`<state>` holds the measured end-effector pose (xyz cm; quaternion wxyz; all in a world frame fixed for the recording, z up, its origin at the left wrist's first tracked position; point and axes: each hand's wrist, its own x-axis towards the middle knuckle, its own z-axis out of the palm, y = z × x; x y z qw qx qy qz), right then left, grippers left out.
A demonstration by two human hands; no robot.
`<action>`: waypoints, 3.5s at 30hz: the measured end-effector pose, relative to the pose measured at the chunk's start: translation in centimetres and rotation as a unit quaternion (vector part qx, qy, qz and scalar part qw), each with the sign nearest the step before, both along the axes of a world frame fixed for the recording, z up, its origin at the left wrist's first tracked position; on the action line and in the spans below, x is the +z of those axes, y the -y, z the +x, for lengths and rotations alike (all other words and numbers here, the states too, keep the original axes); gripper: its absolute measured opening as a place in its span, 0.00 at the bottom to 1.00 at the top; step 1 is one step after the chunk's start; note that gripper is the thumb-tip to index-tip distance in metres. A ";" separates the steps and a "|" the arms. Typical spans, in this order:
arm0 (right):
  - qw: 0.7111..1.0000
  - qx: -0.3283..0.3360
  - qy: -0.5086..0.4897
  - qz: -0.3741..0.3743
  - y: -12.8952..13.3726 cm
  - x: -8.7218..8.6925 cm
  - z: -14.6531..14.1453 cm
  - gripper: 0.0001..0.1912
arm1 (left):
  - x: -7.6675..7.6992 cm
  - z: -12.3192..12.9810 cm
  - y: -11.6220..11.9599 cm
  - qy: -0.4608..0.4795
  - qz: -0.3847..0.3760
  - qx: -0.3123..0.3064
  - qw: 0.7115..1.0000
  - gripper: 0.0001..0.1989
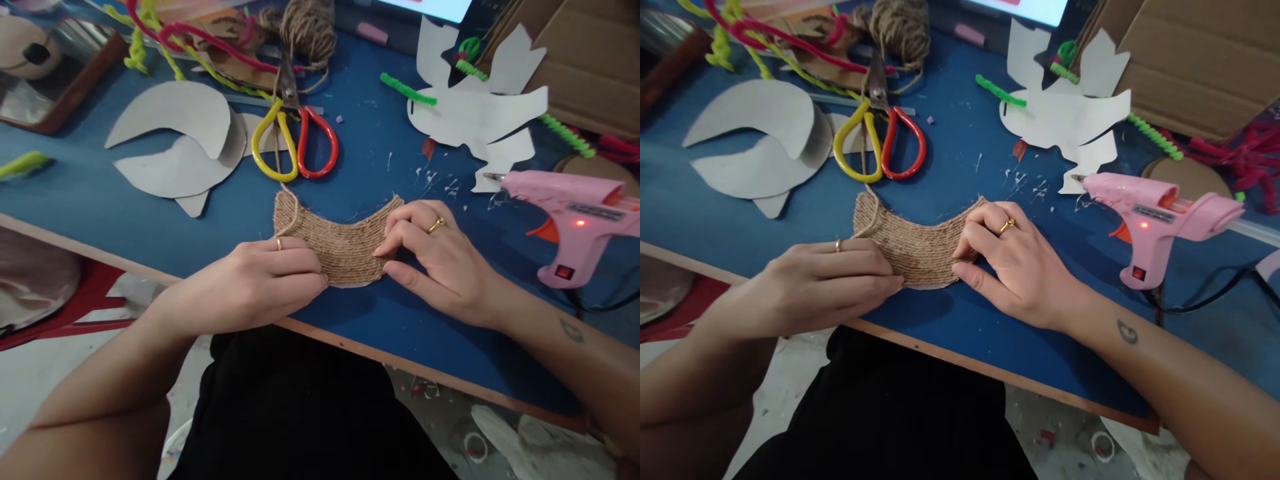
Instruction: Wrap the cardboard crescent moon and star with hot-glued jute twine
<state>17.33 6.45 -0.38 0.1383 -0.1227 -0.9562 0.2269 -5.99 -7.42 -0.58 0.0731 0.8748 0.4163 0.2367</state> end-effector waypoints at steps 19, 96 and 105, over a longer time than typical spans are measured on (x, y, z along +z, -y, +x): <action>1.000 -0.013 0.008 0.022 0.1 -0.5 0.0 0.13 | 0.3 0.0 0.1 -0.002 0.000 -0.002 1.000 0.09; 0.999 -0.017 0.034 0.009 0.4 0.1 0.2 0.11 | -0.4 -0.3 0.5 -0.012 0.018 -0.014 1.000 0.06; 0.999 -0.016 0.019 0.035 0.4 -0.4 0.0 0.13 | -0.4 -0.3 0.4 -0.013 0.018 -0.018 1.000 0.06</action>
